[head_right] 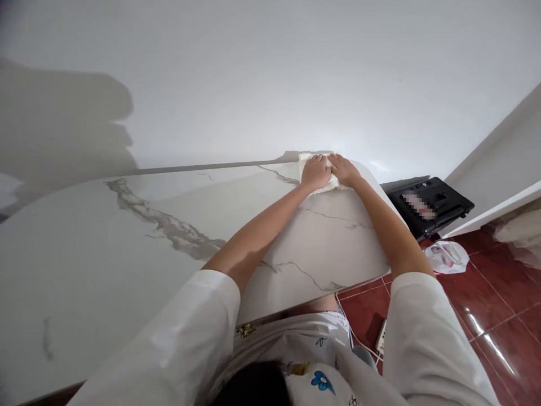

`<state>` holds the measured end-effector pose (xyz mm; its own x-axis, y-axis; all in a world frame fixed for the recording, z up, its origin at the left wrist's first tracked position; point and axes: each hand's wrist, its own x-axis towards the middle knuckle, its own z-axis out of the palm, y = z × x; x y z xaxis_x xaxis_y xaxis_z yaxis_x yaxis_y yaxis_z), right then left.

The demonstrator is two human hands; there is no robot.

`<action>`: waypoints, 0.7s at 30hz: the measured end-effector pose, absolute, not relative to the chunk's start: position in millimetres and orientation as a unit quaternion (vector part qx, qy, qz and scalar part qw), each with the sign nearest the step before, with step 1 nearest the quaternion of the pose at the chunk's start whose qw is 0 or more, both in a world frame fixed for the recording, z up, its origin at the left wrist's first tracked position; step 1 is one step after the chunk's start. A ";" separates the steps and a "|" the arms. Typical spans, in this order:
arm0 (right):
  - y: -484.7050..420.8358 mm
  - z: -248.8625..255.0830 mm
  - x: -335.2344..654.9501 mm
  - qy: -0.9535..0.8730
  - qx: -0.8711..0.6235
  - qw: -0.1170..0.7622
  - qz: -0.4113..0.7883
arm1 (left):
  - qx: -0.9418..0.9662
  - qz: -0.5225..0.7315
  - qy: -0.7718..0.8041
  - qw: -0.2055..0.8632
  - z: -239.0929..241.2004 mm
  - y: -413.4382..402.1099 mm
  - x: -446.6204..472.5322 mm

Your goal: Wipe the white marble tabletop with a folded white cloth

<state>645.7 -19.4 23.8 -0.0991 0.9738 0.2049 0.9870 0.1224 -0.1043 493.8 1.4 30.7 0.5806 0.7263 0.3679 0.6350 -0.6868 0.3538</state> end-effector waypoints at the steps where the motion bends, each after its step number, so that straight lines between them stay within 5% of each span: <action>1: -26.4 22.2 645.5 -0.744 -0.658 0.112 -0.028 | 0.885 0.244 0.385 0.094 30.1 -5.9 491.4; 13: -163.6 15.1 608.7 -0.760 -0.640 0.110 -0.034 | 0.890 0.207 0.387 0.121 31.5 -139.9 443.5; 21: -262.0 22.6 581.8 -0.777 -0.620 0.110 -0.017 | 0.881 0.143 0.389 0.230 41.9 -225.4 415.0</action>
